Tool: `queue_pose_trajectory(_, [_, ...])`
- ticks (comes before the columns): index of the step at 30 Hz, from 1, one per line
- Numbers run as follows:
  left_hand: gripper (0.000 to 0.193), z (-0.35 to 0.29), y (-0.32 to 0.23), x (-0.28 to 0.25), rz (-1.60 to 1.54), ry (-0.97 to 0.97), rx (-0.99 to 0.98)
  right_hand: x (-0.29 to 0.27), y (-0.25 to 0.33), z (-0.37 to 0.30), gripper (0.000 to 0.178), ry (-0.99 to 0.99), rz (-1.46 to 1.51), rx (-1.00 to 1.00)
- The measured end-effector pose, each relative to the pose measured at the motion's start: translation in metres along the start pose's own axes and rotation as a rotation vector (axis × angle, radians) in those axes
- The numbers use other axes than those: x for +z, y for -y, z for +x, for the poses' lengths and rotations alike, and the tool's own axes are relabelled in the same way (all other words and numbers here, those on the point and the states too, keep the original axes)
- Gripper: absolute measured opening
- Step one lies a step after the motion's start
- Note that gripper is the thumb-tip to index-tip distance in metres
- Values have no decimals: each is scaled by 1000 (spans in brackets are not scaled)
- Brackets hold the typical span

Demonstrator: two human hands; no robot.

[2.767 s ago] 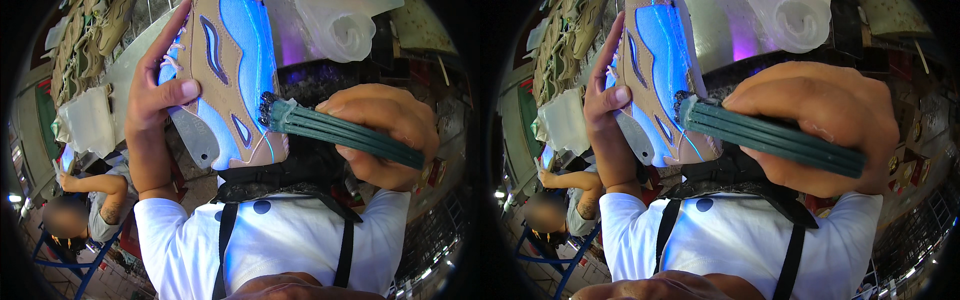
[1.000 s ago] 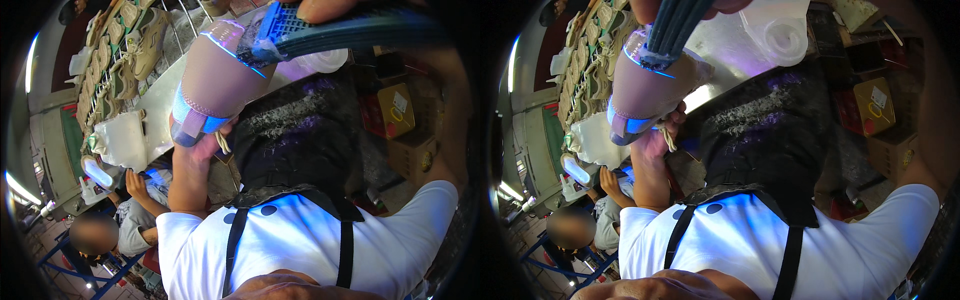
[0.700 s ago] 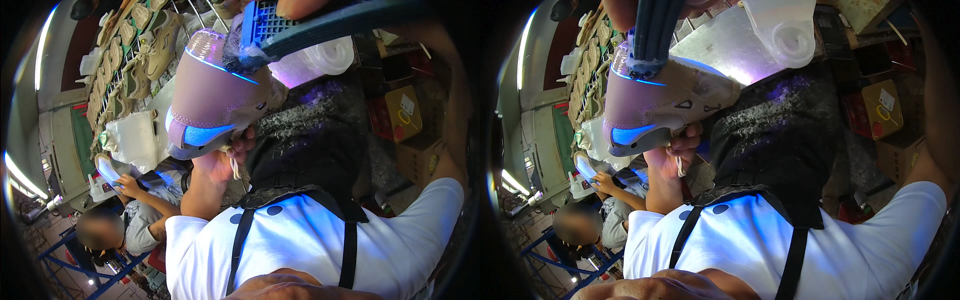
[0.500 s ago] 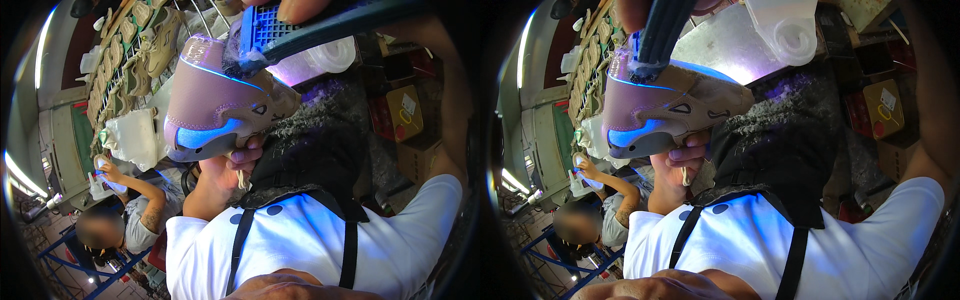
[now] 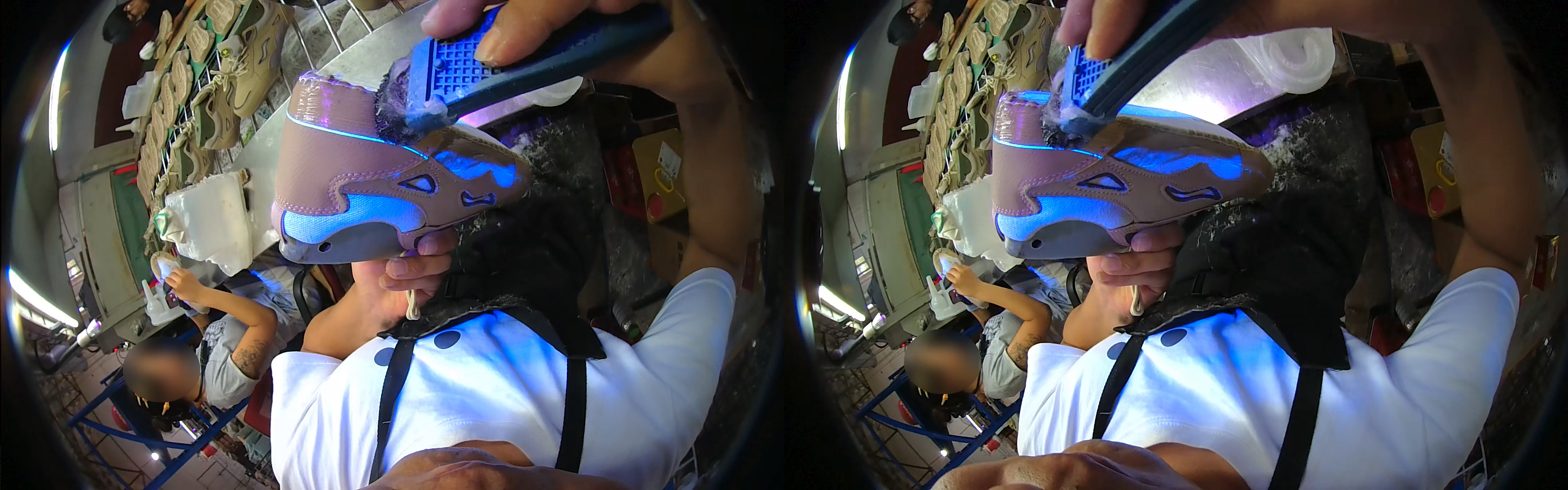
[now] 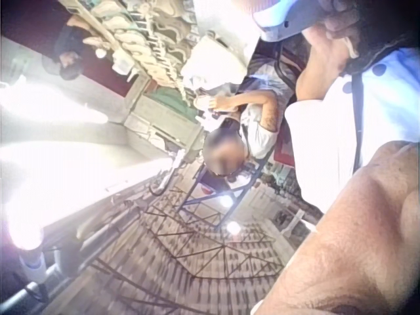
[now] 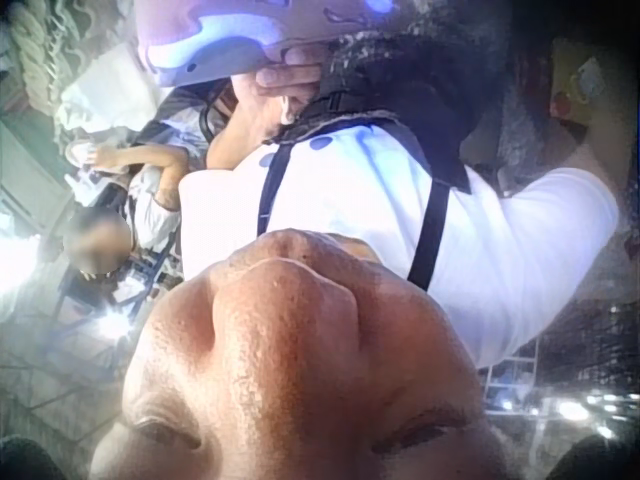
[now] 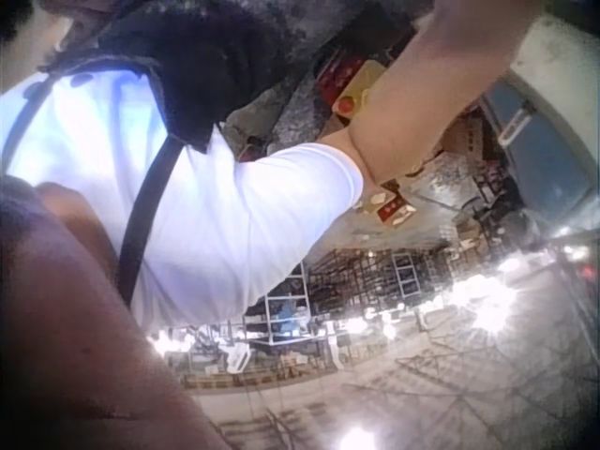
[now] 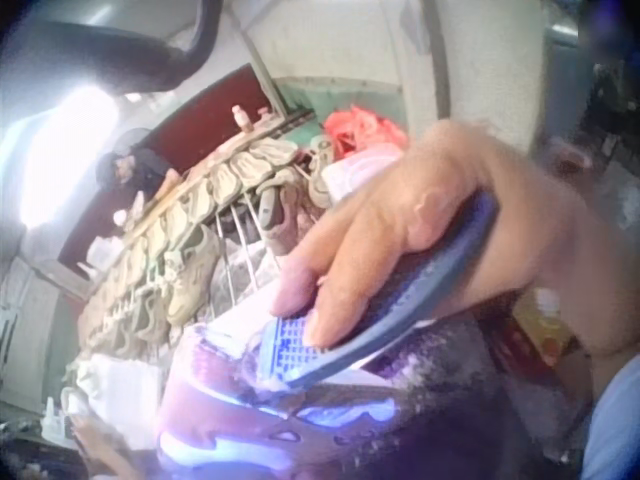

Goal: The person uses a green brush to scrub the upper and sole of a beige and blue sneaker. They repeatedly dip the brush into a plastic container of liquid and continue scrubbing different areas of the shoe. The person briefly places the shoe on a rack and later uses a smartphone.

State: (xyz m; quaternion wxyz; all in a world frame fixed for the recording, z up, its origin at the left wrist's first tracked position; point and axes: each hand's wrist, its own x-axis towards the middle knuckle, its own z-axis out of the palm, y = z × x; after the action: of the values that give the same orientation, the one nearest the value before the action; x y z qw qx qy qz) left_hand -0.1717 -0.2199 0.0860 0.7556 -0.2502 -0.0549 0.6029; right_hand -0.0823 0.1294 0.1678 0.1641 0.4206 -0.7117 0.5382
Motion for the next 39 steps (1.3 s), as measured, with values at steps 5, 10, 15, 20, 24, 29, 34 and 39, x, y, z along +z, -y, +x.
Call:
queue_pose_trajectory(5, [46,3,-2,-4,10,25,-15,20,-21,-17,34,-139,233,-55])
queue_pose_trajectory(10, [43,-3,-5,0,107,-11,4,27,-1,-16,24,-79,70,242])
queue_pose_trajectory(15, [42,0,-36,25,571,89,32,38,24,-61,31,-324,64,382])
queue_pose_trajectory(20, [44,-7,-71,81,1435,11,589,59,28,-102,34,-698,251,239])
queue_pose_trajectory(24, [46,-5,-128,109,2400,-203,1117,79,19,-121,34,-896,263,204])
queue_pose_trajectory(29, [50,-3,-181,109,3003,-116,1318,95,0,-136,39,-975,165,200])
queue_pose_trajectory(34, [56,2,-218,143,3147,8,1368,105,-10,-136,41,-1046,171,189])
queue_pose_trajectory(39, [52,41,-269,199,3246,-75,1241,110,-11,-139,42,-1080,168,203])
